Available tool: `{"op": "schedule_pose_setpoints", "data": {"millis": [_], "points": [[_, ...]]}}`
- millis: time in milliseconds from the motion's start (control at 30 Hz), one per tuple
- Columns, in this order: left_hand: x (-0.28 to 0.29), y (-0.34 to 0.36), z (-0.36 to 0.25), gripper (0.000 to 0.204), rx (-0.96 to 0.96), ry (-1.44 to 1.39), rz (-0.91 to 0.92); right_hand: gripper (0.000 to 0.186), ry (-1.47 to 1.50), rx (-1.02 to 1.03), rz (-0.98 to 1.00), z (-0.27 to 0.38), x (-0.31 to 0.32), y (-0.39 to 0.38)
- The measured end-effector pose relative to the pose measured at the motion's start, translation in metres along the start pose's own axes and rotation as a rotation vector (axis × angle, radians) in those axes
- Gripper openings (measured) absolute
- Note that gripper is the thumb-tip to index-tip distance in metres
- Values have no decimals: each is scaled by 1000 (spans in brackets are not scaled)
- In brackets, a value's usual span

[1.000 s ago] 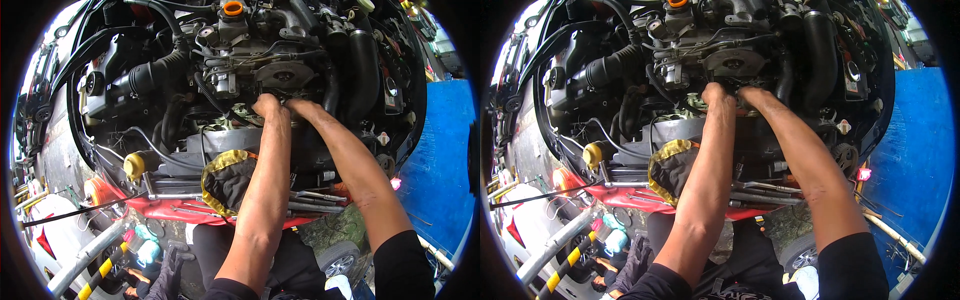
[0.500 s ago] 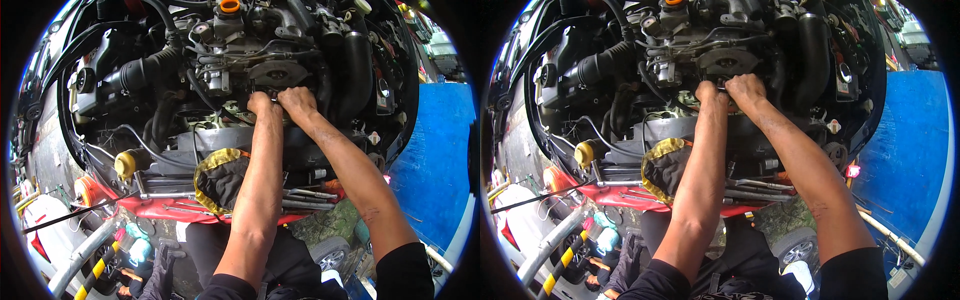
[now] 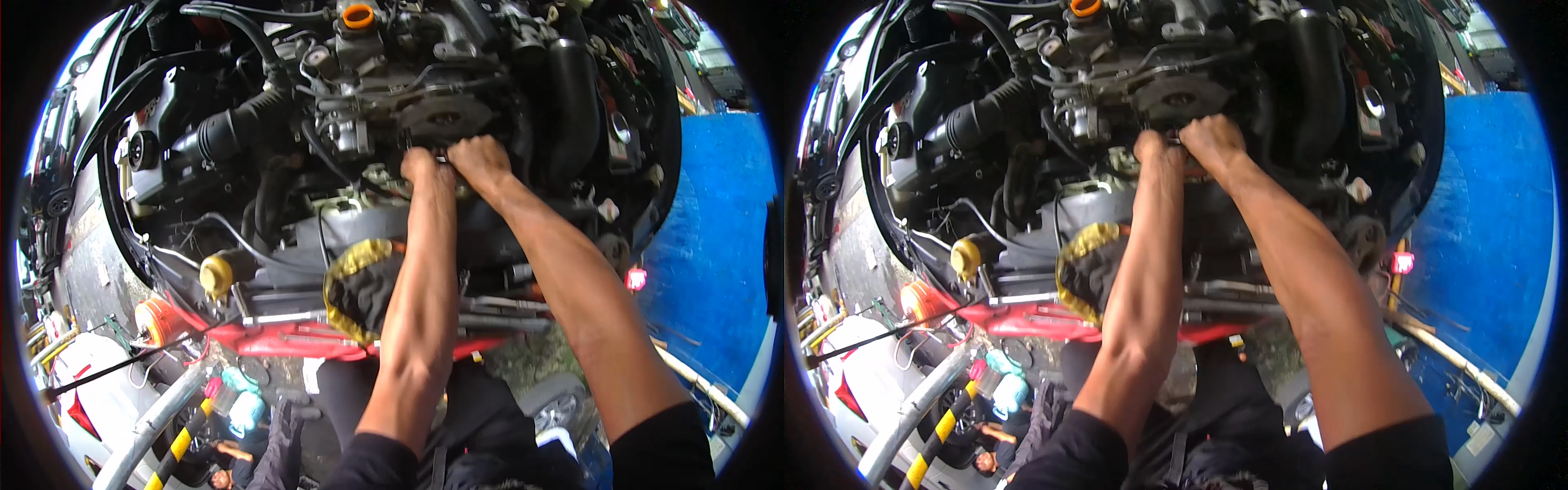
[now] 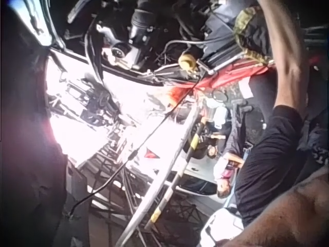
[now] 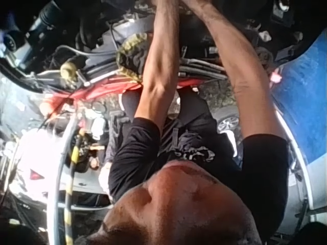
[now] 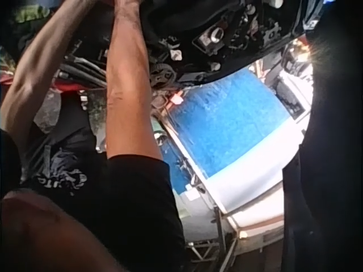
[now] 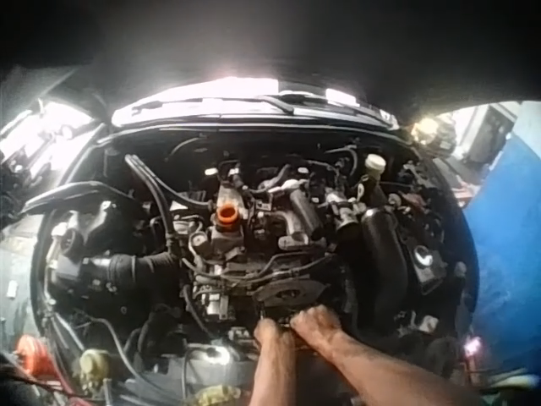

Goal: Replacing or repairing internal engine components including gears and pulleys.

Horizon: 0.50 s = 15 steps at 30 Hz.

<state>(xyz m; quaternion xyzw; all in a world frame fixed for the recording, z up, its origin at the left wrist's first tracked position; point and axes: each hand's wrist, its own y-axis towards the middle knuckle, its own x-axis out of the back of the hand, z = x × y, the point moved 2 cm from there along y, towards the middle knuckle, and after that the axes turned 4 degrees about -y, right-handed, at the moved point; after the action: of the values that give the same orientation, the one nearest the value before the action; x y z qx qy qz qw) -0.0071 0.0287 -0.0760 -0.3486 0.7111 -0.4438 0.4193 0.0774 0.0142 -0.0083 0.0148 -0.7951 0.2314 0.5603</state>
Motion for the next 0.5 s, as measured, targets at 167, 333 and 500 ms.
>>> {"op": "schedule_pose_setpoints", "data": {"millis": [167,333,500], "points": [[-6,12,6,27,102,-63,92,15,80,-43,-55,-5,-1,-2],[-7,-13,-4,33,-98,-116,4,15,12,30,10,-1,26,-3],[-2,-26,-8,34,-135,-37,-64,16,59,115,35,-1,25,-8]]}}
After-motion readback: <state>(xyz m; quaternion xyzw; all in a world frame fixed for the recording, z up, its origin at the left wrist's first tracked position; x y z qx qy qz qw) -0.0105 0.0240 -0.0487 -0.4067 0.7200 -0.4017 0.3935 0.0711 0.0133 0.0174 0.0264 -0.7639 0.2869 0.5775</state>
